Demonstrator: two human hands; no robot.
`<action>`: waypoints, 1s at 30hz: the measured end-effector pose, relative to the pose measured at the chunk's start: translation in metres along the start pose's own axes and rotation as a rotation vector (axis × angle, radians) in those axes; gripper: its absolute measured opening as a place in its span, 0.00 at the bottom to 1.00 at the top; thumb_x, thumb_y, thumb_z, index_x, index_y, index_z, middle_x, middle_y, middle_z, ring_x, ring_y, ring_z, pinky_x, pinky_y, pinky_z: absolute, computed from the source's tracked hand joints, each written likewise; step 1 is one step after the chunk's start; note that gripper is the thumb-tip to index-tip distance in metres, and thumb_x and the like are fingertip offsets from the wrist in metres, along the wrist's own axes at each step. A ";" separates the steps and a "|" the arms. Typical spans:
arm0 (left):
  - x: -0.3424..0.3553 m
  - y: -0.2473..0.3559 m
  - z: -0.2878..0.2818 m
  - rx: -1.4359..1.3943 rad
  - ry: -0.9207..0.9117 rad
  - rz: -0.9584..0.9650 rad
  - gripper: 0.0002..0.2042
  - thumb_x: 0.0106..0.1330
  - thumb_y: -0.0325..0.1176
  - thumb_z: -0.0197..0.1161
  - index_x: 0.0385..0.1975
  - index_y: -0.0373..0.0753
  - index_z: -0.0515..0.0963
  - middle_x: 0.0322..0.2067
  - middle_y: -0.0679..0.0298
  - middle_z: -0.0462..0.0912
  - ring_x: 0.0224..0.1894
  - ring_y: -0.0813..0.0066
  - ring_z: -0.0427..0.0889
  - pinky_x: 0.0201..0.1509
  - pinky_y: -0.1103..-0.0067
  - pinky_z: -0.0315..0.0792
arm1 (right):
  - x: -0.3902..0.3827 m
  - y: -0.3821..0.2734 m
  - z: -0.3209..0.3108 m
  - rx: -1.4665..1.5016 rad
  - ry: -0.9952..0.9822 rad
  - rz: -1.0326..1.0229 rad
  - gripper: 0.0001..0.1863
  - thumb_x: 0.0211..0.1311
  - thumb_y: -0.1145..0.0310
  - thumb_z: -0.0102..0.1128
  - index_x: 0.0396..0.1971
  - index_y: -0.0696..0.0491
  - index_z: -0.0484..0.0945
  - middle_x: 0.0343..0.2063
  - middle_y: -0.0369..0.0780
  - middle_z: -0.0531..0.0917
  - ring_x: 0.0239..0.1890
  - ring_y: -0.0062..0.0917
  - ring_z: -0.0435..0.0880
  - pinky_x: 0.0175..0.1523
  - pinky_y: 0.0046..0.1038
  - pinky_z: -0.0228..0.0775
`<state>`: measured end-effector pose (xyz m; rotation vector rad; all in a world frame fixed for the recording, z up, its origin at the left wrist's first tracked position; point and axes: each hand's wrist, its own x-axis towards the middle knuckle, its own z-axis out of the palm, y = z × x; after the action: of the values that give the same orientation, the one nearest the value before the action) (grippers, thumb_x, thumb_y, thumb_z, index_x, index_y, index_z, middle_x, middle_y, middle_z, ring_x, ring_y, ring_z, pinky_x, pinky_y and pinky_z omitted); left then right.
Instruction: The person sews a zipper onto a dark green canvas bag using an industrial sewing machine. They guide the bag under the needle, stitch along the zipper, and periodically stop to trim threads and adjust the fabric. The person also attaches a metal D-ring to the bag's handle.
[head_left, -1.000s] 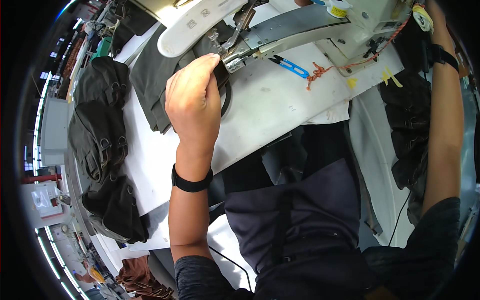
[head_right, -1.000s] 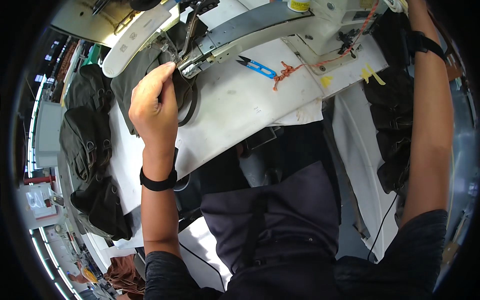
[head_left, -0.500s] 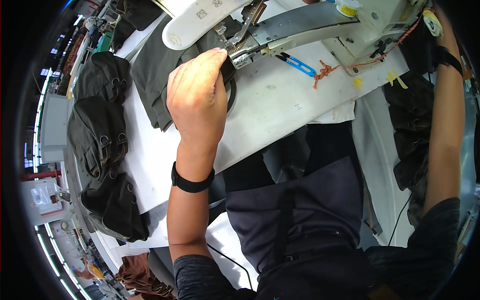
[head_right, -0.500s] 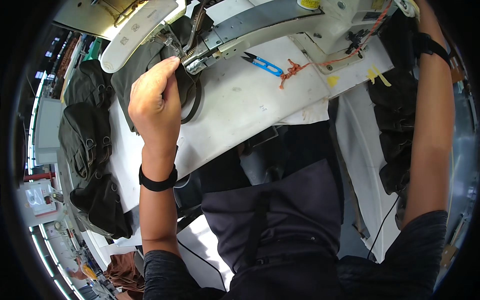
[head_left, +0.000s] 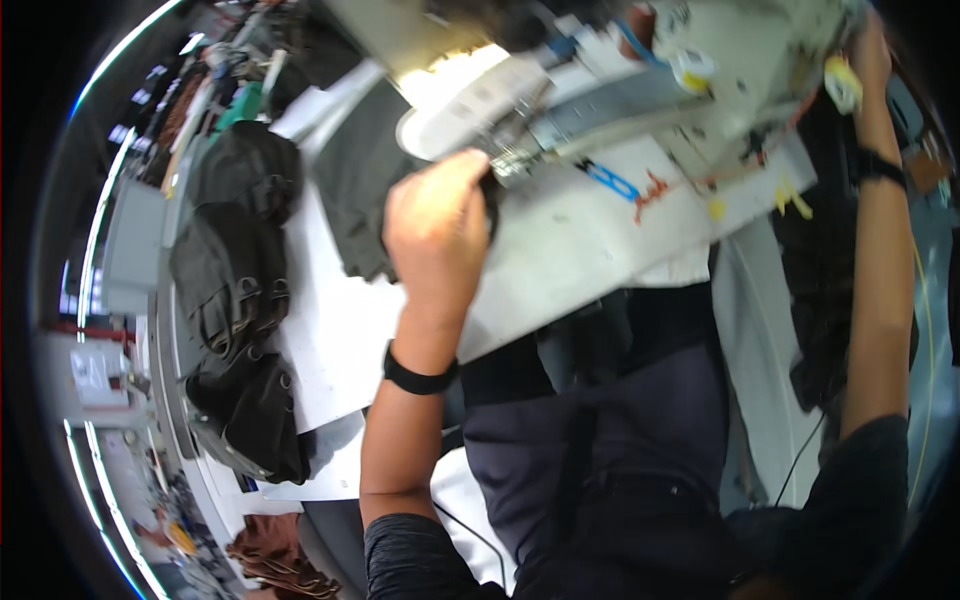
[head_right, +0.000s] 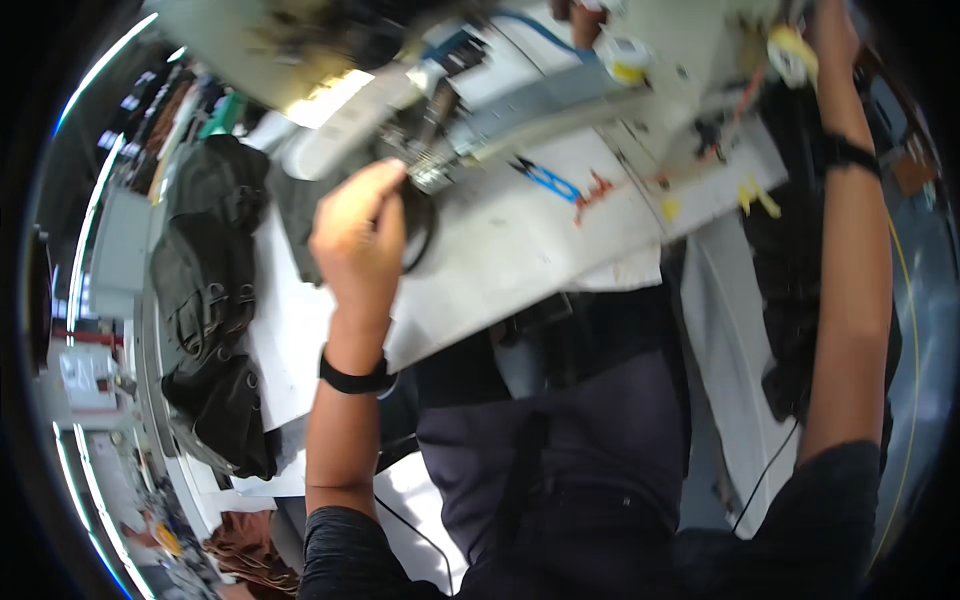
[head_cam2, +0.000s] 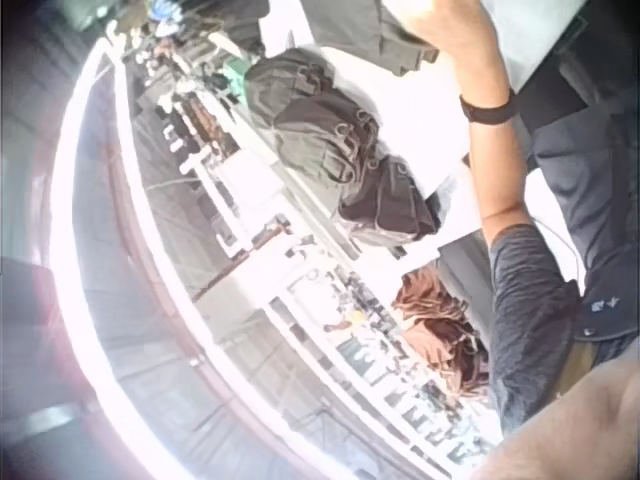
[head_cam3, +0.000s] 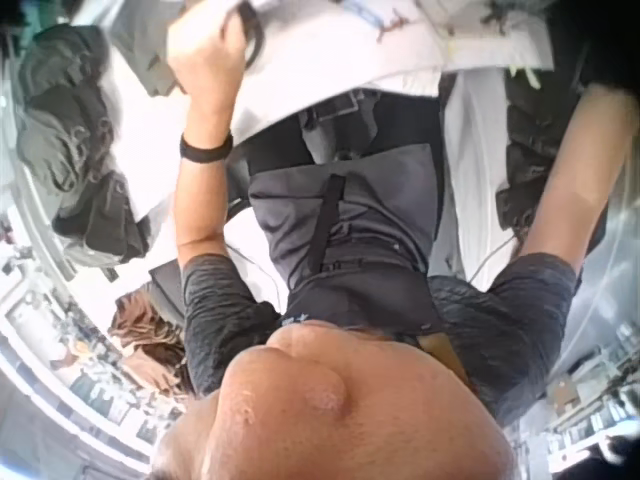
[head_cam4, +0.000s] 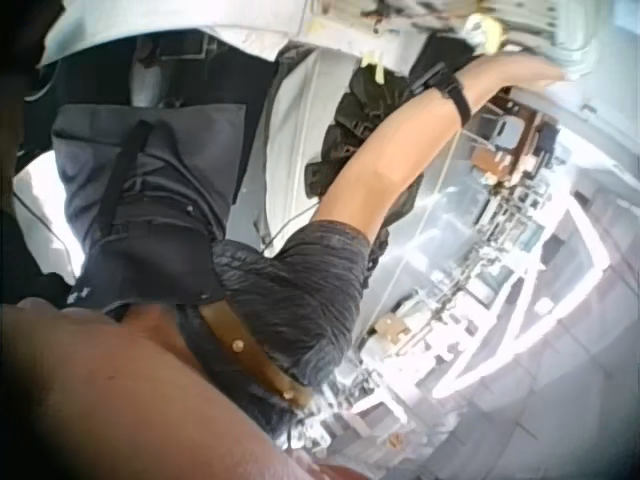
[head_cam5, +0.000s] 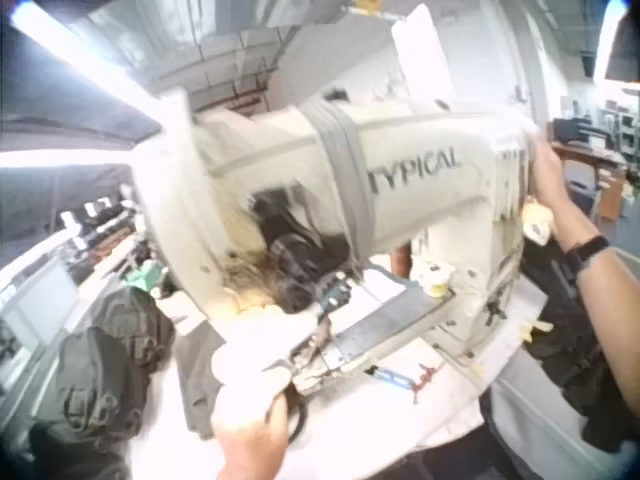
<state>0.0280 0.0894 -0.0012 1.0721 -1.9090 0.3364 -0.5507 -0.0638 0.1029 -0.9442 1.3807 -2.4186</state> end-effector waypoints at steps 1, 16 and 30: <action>-0.004 -0.004 0.001 -0.006 0.026 0.001 0.12 0.62 0.20 0.69 0.43 0.40 0.90 0.46 0.62 0.92 0.47 0.63 0.89 0.56 0.71 0.80 | 0.003 0.003 -0.003 -0.006 -0.041 0.032 0.32 0.74 0.37 0.57 0.44 0.55 0.88 0.31 0.38 0.84 0.32 0.21 0.81 0.36 0.25 0.70; -0.021 0.010 -0.010 -0.018 0.004 -0.108 0.10 0.66 0.24 0.65 0.45 0.36 0.87 0.46 0.56 0.91 0.47 0.57 0.89 0.53 0.68 0.79 | 0.000 0.032 0.019 -0.320 -0.080 -0.130 0.42 0.76 0.33 0.50 0.63 0.59 0.82 0.59 0.49 0.87 0.62 0.36 0.84 0.69 0.32 0.69; 0.065 -0.080 -0.013 0.074 -0.614 0.410 0.18 0.62 0.25 0.59 0.53 0.36 0.83 0.53 0.44 0.85 0.58 0.41 0.82 0.65 0.57 0.76 | -0.251 -0.058 -0.058 -0.054 -0.299 -0.140 0.14 0.82 0.68 0.51 0.51 0.60 0.84 0.31 0.34 0.84 0.32 0.14 0.79 0.39 0.20 0.72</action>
<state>0.0843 0.0151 0.0443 0.8829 -2.6963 0.3292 -0.3839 0.1244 0.0223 -1.3934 1.3145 -2.2248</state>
